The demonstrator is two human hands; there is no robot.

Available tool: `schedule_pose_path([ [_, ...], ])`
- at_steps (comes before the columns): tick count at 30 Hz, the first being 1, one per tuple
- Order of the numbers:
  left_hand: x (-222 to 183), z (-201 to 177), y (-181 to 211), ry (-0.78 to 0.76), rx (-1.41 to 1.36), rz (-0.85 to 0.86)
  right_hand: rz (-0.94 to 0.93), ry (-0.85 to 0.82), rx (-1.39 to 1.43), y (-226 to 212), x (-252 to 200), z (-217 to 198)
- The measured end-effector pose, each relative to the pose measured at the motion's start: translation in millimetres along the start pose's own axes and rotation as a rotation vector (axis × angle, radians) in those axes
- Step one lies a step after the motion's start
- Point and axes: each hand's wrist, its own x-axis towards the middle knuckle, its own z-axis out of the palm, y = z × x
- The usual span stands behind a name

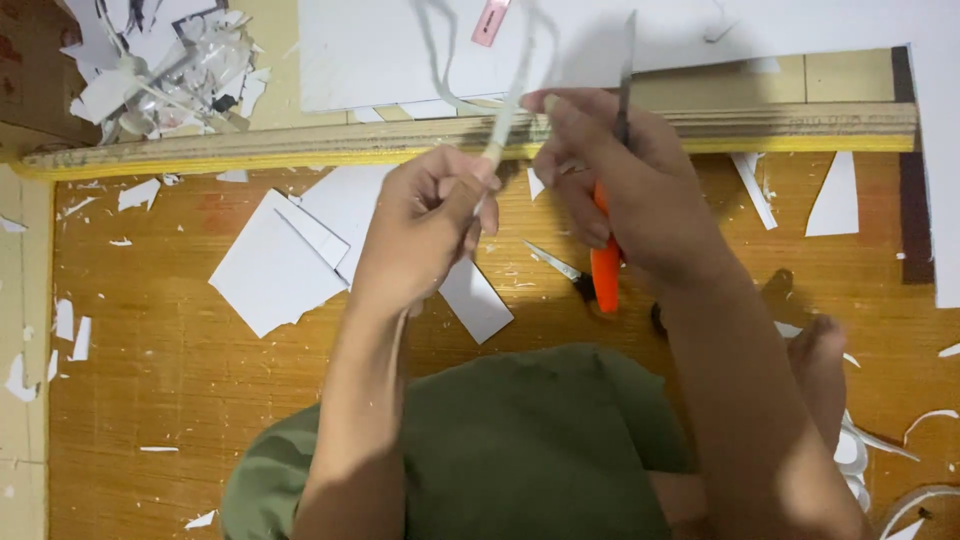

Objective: Trimming the excess material or casing from a flexible LED light strip using a utility knife.

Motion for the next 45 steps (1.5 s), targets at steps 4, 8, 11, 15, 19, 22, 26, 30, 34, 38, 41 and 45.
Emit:
schedule_pose_path([
  [4,-6,13,11,0.118,0.142,0.065,-0.144,0.125,-0.502,9,1,6],
  [8,-11,21,15,0.045,0.195,0.104,-0.322,0.09,-0.673,8,-6,14],
  [11,-10,17,16,-0.106,0.204,0.091,-0.372,0.114,-0.65,12,-5,8],
  [15,-9,7,24,-0.265,0.175,0.165,-0.156,0.002,-0.268,8,-1,7],
  [19,-11,0,30,-0.286,0.165,0.151,-0.088,0.031,-0.286,10,-3,8],
  [22,-2,1,19,-0.159,0.104,0.148,-0.202,0.041,-0.43,12,-6,11],
  [26,6,10,7,0.078,-0.005,0.139,-0.16,-0.023,-0.459,4,-15,27],
  [30,1,20,8,0.071,-0.348,0.137,-0.262,-0.138,-0.516,2,-20,44],
  [34,2,16,2,0.075,-0.416,0.28,-0.304,-0.182,-0.534,10,-18,43],
  [38,-4,15,10,-0.005,-0.575,0.332,-0.138,-0.187,-0.392,6,-20,43],
  [41,-6,15,15,-0.049,-0.676,0.341,-0.119,-0.194,-0.326,9,-20,45],
  [45,-7,15,17,-0.056,-0.843,0.327,-0.242,-0.236,-0.33,16,-18,46],
])
